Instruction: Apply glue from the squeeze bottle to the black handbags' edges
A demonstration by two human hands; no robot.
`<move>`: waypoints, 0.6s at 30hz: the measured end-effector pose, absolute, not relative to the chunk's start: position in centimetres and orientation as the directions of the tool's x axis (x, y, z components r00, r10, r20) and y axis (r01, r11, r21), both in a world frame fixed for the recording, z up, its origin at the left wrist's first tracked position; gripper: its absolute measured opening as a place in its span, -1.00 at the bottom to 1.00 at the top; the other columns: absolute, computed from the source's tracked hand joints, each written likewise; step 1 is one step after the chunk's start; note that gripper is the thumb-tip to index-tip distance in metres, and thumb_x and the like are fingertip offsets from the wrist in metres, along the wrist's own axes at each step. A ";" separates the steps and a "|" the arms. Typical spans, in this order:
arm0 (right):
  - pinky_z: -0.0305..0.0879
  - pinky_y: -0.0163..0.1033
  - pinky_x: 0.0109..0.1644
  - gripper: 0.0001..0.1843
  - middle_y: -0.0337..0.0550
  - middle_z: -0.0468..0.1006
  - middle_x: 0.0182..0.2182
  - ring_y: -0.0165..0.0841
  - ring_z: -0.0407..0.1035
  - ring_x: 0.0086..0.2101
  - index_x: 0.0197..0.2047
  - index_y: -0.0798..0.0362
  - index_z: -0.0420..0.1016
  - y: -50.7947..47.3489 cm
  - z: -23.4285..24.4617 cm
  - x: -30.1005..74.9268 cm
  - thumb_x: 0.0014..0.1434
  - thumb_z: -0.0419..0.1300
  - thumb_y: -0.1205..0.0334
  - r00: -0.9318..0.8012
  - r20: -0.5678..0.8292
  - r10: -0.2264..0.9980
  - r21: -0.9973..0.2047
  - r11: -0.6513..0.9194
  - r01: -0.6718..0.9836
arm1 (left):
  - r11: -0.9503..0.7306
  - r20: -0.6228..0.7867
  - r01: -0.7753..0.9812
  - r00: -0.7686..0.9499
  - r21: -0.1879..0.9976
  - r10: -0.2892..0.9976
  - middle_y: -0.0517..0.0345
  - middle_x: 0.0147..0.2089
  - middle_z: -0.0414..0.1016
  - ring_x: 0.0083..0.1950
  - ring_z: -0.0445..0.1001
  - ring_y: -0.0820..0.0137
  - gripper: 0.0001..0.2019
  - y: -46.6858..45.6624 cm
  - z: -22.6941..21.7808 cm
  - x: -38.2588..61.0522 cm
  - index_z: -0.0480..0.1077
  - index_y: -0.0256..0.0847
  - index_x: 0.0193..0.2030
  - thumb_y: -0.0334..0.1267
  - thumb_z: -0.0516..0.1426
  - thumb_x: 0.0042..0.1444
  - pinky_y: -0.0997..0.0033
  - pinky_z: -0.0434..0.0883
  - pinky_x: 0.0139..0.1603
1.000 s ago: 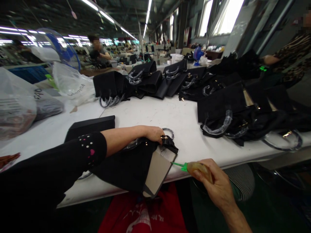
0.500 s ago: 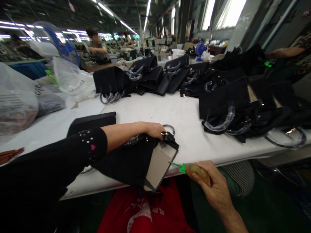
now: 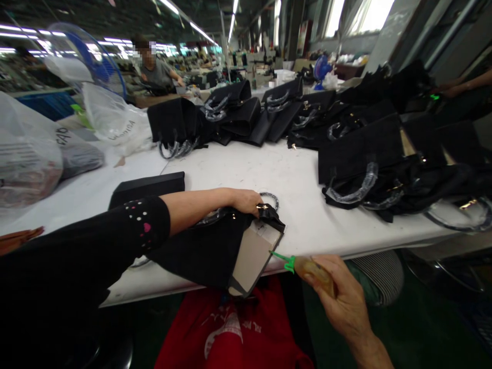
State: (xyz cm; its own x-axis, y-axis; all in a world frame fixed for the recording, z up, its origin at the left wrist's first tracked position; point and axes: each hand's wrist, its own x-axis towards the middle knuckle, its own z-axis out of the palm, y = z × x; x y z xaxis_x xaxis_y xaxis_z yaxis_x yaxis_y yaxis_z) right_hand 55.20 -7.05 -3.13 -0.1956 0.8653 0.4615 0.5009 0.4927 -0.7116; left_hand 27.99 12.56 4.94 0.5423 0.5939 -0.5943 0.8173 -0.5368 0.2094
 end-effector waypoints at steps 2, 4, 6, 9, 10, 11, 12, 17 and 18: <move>0.45 -0.40 -0.15 -0.79 -0.21 0.56 -0.18 -0.39 0.50 -0.21 -0.01 -0.09 0.50 -7.3 -3.1 55.0 0.28 0.27 0.15 -0.271 0.423 0.865 -0.729 0.503 0.464 | -0.537 -0.594 0.816 0.545 0.213 0.592 0.07 -0.16 0.63 -0.16 0.51 0.34 -0.71 12.5 5.0 28.0 0.59 -0.24 -0.07 -0.17 0.21 0.12 0.45 0.38 -0.16; 0.47 -0.39 -0.16 -0.79 -0.21 0.57 -0.18 -0.38 0.51 -0.21 0.00 -0.09 0.50 -7.5 -3.1 54.8 0.29 0.26 0.14 -0.317 0.408 0.856 -0.747 0.512 0.424 | -0.536 -0.596 0.817 0.544 0.214 0.592 0.10 -0.17 0.63 -0.16 0.51 0.35 -0.72 12.4 5.1 28.0 0.59 -0.23 -0.08 -0.17 0.21 0.12 0.47 0.38 -0.16; 0.48 -0.36 -0.14 -0.79 -0.18 0.56 -0.18 -0.36 0.51 -0.20 -0.01 -0.08 0.51 -7.7 -3.0 54.6 0.28 0.27 0.16 -0.268 0.435 0.860 -0.749 0.510 0.422 | -0.532 -0.596 0.822 0.535 0.204 0.598 0.10 -0.18 0.63 -0.17 0.51 0.35 -0.72 12.3 5.1 28.1 0.59 -0.23 -0.08 -0.16 0.22 0.11 0.46 0.38 -0.16; 0.49 -0.34 -0.16 -0.79 -0.16 0.55 -0.19 -0.34 0.51 -0.22 -0.02 -0.07 0.51 -8.1 -2.9 54.4 0.26 0.28 0.20 -0.246 0.441 0.863 -0.746 0.505 0.434 | -0.533 -0.595 0.824 0.531 0.194 0.603 0.09 -0.18 0.63 -0.18 0.51 0.34 -0.71 12.3 5.2 28.1 0.59 -0.23 -0.07 -0.16 0.22 0.10 0.44 0.39 -0.16; 0.49 -0.34 -0.18 -0.78 -0.16 0.56 -0.18 -0.34 0.51 -0.22 -0.01 -0.08 0.51 -8.3 -2.8 54.3 0.27 0.27 0.20 -0.284 0.426 0.859 -0.749 0.511 0.422 | -0.536 -0.595 0.822 0.533 0.194 0.601 0.09 -0.18 0.63 -0.18 0.50 0.33 -0.70 12.2 5.3 28.1 0.59 -0.23 -0.07 -0.17 0.21 0.10 0.44 0.39 -0.15; 0.49 -0.34 -0.19 -0.77 -0.15 0.56 -0.18 -0.34 0.52 -0.21 0.02 -0.08 0.50 -8.5 -2.8 54.3 0.28 0.26 0.19 -0.325 0.413 0.851 -0.752 0.520 0.405 | -0.540 -0.595 0.819 0.537 0.196 0.598 0.08 -0.18 0.63 -0.18 0.50 0.33 -0.70 12.2 5.3 28.1 0.59 -0.23 -0.06 -0.18 0.21 0.11 0.43 0.39 -0.14; 0.50 -0.33 -0.19 -0.75 -0.15 0.56 -0.16 -0.33 0.52 -0.20 0.04 -0.08 0.49 -8.6 -2.8 54.3 0.29 0.26 0.18 -0.348 0.408 0.844 -0.754 0.526 0.392 | -0.544 -0.595 0.816 0.541 0.198 0.594 0.08 -0.18 0.63 -0.17 0.51 0.33 -0.70 12.2 5.3 28.1 0.59 -0.23 -0.06 -0.18 0.21 0.11 0.43 0.39 -0.13; 0.47 -0.23 -0.08 -0.74 -0.09 0.54 -0.12 -0.27 0.49 -0.13 0.03 -0.06 0.49 -8.6 -3.6 54.6 0.27 0.28 0.22 -0.174 0.480 0.860 -0.706 0.496 0.505 | -0.545 -0.593 0.817 0.537 0.188 0.601 0.04 -0.14 0.63 -0.15 0.52 0.31 -0.68 12.3 5.2 28.1 0.59 -0.26 -0.04 -0.18 0.20 0.11 0.43 0.39 -0.10; 0.46 -0.22 -0.07 -0.74 -0.09 0.54 -0.12 -0.27 0.48 -0.13 0.03 -0.05 0.49 -8.6 -3.7 54.6 0.26 0.28 0.22 -0.156 0.485 0.860 -0.698 0.489 0.523 | -0.544 -0.594 0.817 0.537 0.189 0.600 0.05 -0.15 0.63 -0.15 0.52 0.31 -0.68 12.2 5.2 28.1 0.59 -0.25 -0.04 -0.18 0.20 0.11 0.42 0.39 -0.09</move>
State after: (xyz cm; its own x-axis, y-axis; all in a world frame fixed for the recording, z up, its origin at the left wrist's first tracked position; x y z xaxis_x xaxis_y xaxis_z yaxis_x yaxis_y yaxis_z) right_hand 54.58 -8.62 -3.71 -0.1562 0.8605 0.4849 0.5232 0.4885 -0.6983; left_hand 28.11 12.24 5.20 0.5366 0.5996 -0.5937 0.8173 -0.5444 0.1889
